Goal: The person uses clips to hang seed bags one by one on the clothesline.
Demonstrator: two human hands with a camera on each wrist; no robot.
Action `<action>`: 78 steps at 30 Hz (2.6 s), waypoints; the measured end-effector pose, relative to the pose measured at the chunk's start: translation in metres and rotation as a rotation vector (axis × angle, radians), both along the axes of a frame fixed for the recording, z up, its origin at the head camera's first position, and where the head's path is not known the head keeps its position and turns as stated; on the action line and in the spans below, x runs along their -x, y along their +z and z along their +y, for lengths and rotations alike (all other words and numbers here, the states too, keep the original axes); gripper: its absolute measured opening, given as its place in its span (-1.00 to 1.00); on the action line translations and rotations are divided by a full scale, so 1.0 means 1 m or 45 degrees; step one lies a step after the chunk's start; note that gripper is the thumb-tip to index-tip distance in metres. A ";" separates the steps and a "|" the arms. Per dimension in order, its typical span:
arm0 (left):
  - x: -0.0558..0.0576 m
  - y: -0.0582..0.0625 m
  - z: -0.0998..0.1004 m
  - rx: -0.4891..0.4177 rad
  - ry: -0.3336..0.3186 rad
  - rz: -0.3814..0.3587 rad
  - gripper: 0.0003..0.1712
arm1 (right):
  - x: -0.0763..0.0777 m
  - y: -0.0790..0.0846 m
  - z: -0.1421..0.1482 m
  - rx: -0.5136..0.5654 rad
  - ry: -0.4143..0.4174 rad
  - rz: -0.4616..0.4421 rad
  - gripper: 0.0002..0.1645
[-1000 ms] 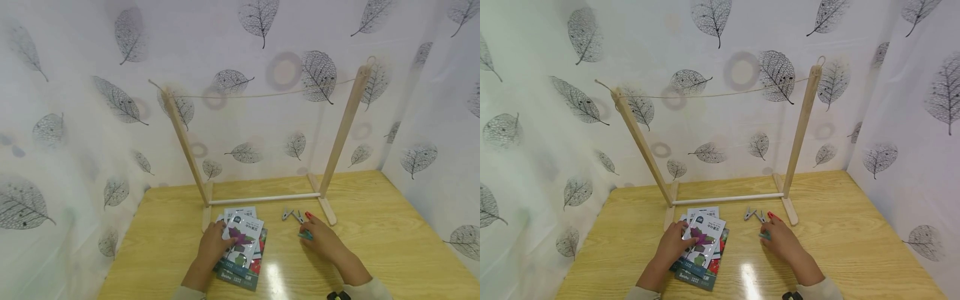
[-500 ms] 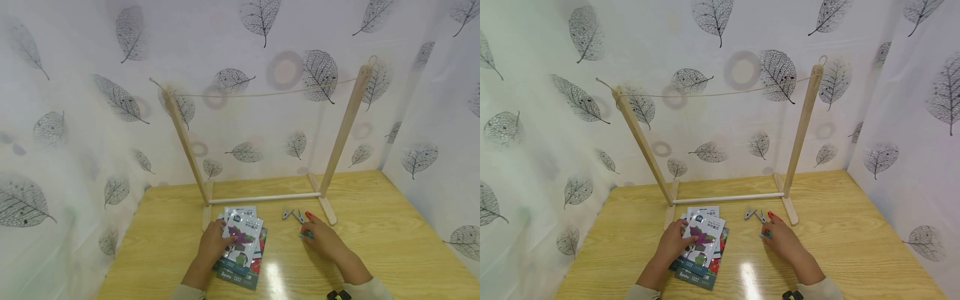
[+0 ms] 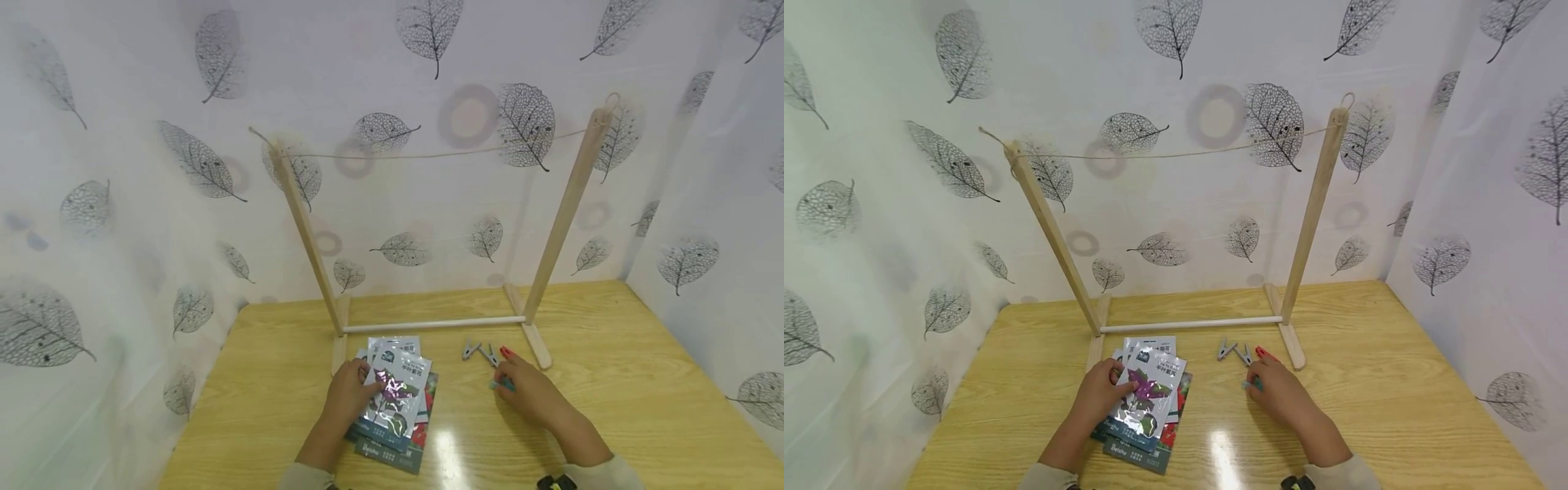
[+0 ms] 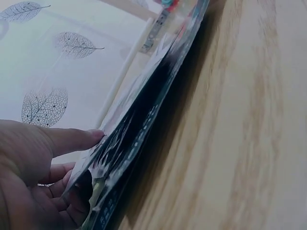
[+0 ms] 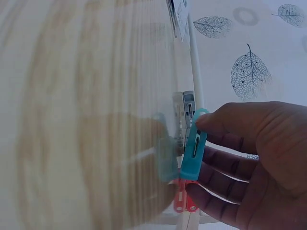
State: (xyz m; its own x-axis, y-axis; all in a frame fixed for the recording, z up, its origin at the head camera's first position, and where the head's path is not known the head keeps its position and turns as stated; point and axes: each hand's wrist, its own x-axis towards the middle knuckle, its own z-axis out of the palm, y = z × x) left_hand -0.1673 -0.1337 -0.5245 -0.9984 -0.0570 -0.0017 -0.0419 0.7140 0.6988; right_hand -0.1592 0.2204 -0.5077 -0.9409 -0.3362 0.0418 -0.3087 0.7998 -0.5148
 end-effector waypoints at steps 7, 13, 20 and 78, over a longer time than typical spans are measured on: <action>0.000 -0.001 -0.001 -0.019 -0.004 0.003 -0.60 | 0.001 0.001 0.000 0.037 0.025 -0.002 -0.89; 0.000 0.002 -0.002 -0.160 -0.003 -0.091 -0.61 | 0.001 0.001 -0.001 0.052 0.036 0.021 -0.88; 0.000 0.007 -0.004 -0.256 -0.047 -0.172 -0.61 | 0.001 0.002 -0.004 0.086 0.010 -0.007 -0.55; 0.004 0.049 -0.016 -0.982 -0.020 -0.062 -0.58 | 0.018 0.053 -0.014 0.117 0.138 0.501 -0.49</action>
